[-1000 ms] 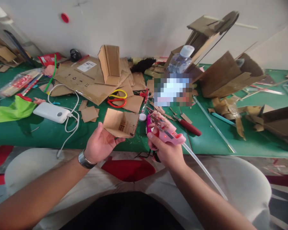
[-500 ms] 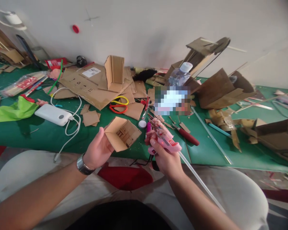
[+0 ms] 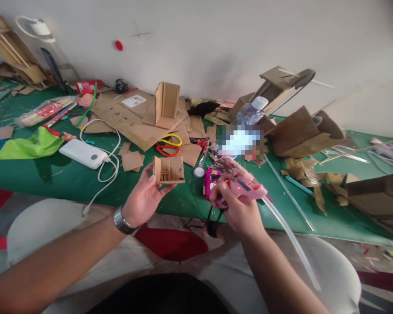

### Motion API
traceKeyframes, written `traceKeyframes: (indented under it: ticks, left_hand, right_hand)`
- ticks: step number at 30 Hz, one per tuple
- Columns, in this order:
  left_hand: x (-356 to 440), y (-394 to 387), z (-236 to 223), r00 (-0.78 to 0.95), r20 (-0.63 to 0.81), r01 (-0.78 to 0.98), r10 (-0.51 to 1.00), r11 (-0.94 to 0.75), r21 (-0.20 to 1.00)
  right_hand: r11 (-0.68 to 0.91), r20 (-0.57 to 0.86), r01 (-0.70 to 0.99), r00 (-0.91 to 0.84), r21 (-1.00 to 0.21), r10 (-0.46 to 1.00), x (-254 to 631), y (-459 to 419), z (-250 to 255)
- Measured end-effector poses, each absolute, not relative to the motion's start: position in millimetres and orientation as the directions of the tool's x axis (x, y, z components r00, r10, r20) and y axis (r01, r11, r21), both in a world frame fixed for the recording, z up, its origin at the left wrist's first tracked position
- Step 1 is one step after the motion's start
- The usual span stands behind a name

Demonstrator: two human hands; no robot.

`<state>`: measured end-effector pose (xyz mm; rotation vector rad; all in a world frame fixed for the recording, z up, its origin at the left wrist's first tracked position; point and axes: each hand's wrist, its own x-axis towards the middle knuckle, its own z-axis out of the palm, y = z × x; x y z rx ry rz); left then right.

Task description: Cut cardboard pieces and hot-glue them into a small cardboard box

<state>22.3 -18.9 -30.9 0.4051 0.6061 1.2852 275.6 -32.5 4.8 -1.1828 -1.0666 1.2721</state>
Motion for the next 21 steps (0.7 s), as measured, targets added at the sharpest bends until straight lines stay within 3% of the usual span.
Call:
traceKeyframes:
  ticks: [7, 10, 21]
  left_hand:
    - [29.5, -17.3, -50.8, 0.048, -0.107, -0.689, 0.993, 0.111, 0.717]
    - [35.2, -21.5, -57.8, 0.055, -0.066, -0.649, 0.996, 0.086, 0.756]
    - [42.0, -27.7, -63.8, 0.107, 0.065, -0.589, 0.992, 0.011, 0.808]
  right_hand:
    - [-0.042, -0.041, 0.008, 0.122, -0.999, 0.992, 269.1, 38.2, 29.1]
    - [-0.022, -0.013, 0.084, 0.112, -0.996, 0.994, 260.5, 75.1, 30.0]
    - [-0.139, -0.116, 0.225, 0.114, -0.964, 0.987, 219.1, 172.6, 9.3]
